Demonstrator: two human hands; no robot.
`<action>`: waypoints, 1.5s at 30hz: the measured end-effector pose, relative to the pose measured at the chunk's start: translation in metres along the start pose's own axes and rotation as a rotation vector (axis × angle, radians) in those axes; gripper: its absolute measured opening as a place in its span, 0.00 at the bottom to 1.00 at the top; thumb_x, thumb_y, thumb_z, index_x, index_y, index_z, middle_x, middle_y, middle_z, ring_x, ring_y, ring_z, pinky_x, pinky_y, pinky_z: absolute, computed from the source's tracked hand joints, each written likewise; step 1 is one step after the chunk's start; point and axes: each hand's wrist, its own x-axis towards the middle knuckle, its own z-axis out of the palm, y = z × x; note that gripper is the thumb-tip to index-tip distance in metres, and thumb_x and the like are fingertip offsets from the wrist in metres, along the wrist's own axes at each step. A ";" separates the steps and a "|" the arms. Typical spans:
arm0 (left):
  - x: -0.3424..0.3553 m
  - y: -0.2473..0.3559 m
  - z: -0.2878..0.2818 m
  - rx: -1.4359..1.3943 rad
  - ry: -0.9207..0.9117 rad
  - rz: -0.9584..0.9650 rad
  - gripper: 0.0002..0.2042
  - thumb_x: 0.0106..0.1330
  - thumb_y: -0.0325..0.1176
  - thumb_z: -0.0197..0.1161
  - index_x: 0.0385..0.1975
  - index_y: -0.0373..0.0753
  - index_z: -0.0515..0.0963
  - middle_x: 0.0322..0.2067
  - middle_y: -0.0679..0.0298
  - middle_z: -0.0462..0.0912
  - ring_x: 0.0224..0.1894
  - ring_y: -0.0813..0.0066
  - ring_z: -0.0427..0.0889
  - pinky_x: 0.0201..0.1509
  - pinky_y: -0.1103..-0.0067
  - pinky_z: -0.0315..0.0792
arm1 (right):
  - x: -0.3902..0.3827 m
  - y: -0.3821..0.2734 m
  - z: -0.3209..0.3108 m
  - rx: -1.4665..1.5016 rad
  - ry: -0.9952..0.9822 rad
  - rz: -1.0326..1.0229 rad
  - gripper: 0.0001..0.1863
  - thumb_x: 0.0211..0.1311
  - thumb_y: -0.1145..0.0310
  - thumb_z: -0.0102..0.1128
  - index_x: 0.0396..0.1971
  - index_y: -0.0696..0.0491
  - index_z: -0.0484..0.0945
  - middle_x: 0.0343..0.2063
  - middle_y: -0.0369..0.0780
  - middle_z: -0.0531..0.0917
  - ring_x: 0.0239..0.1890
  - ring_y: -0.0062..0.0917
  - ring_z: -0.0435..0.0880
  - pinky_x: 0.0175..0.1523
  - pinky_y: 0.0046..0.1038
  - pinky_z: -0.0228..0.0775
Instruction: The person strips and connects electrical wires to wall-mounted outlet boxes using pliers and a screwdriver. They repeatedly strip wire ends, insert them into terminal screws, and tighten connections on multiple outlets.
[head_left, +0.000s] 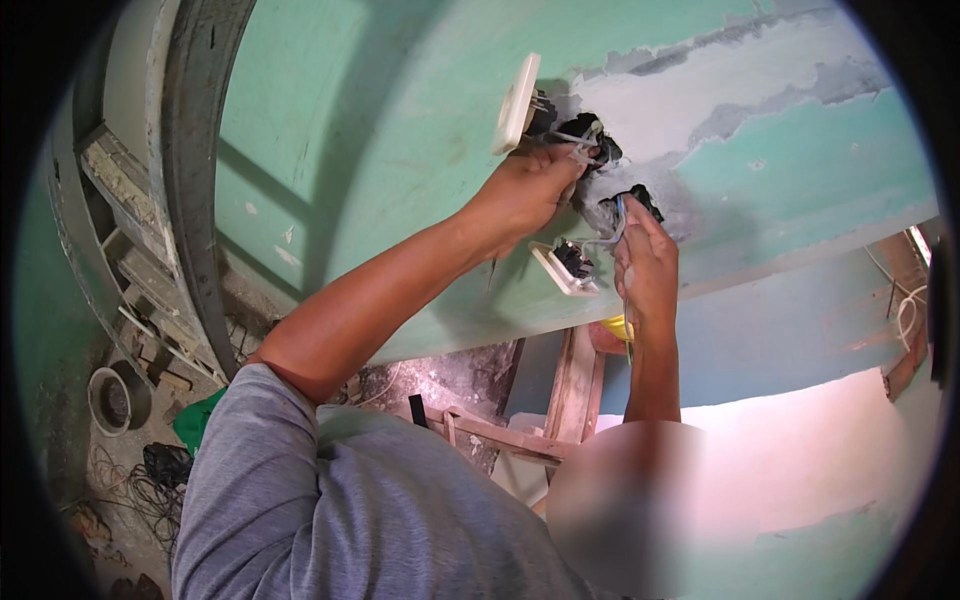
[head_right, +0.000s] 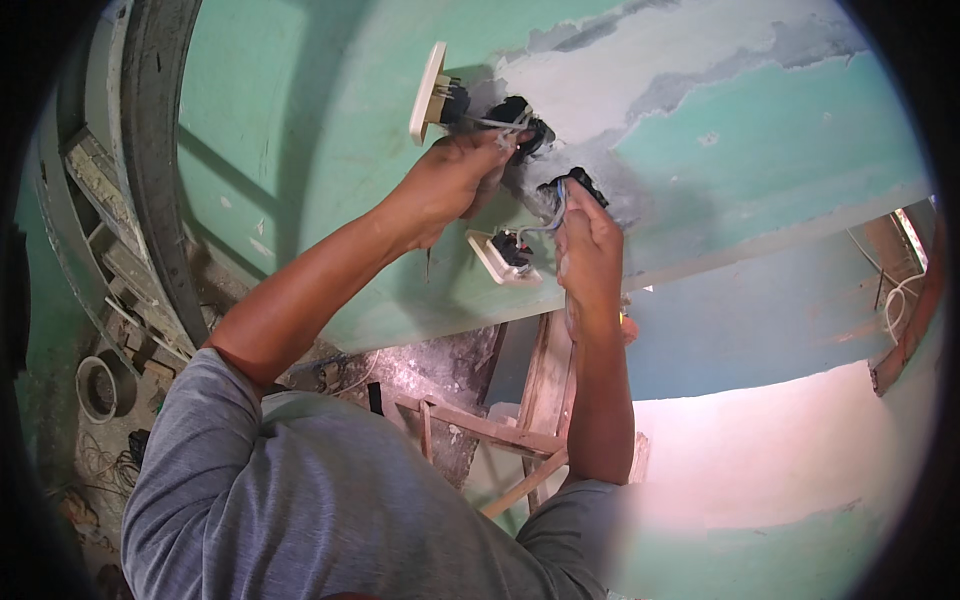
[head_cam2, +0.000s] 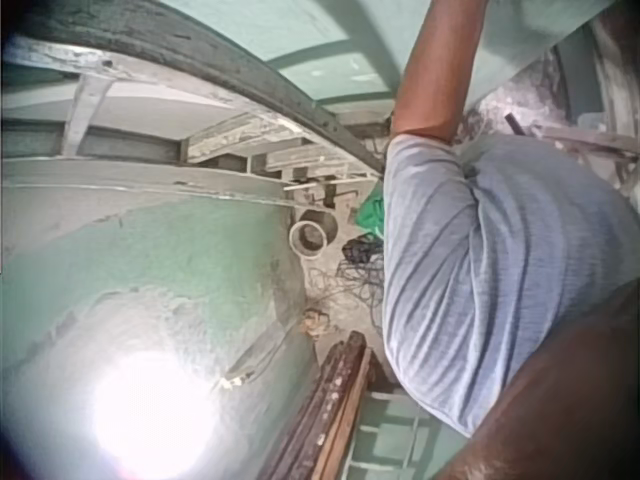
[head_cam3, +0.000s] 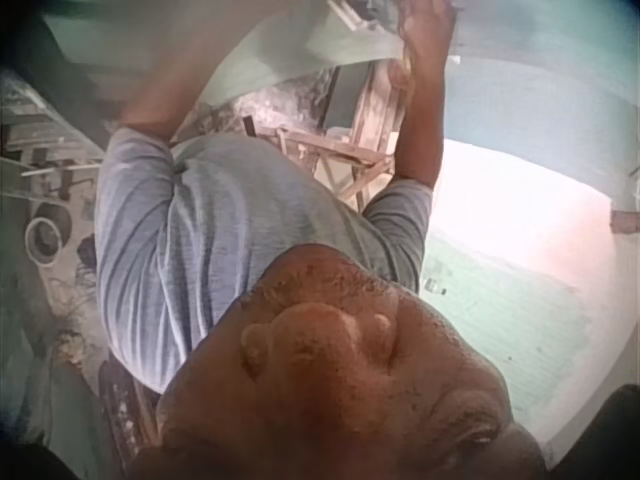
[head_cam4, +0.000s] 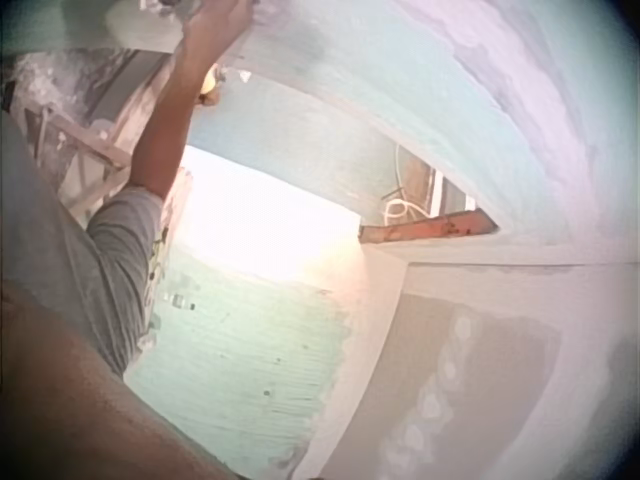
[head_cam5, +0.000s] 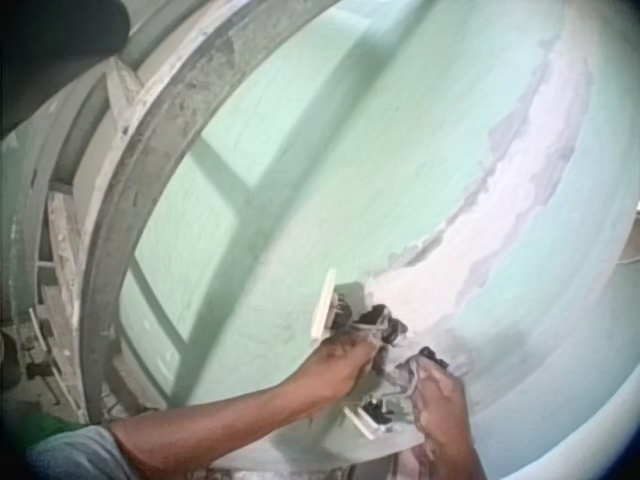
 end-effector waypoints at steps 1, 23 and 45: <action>-0.002 0.001 0.001 -0.030 0.018 -0.024 0.17 0.80 0.41 0.57 0.63 0.45 0.79 0.23 0.80 0.63 0.21 0.88 0.57 0.23 0.82 0.48 | 0.002 0.002 -0.002 -0.040 0.004 -0.034 0.22 0.81 0.68 0.51 0.68 0.61 0.76 0.20 0.29 0.72 0.17 0.10 0.65 0.23 0.17 0.58; -0.014 0.024 -0.001 -0.145 0.056 -0.111 0.14 0.79 0.41 0.60 0.58 0.44 0.81 0.23 0.79 0.60 0.22 0.88 0.55 0.22 0.84 0.50 | -0.003 0.004 -0.003 -1.228 0.441 -0.658 0.13 0.64 0.68 0.66 0.46 0.36 0.91 0.29 0.35 0.83 0.28 0.38 0.86 0.30 0.42 0.76; -0.013 0.017 -0.009 -0.149 -0.027 -0.094 0.14 0.80 0.40 0.58 0.58 0.46 0.82 0.22 0.80 0.61 0.20 0.87 0.55 0.22 0.83 0.48 | -0.015 0.002 0.017 -1.321 0.326 -0.380 0.23 0.70 0.69 0.53 0.64 0.47 0.82 0.34 0.45 0.87 0.31 0.45 0.90 0.40 0.46 0.81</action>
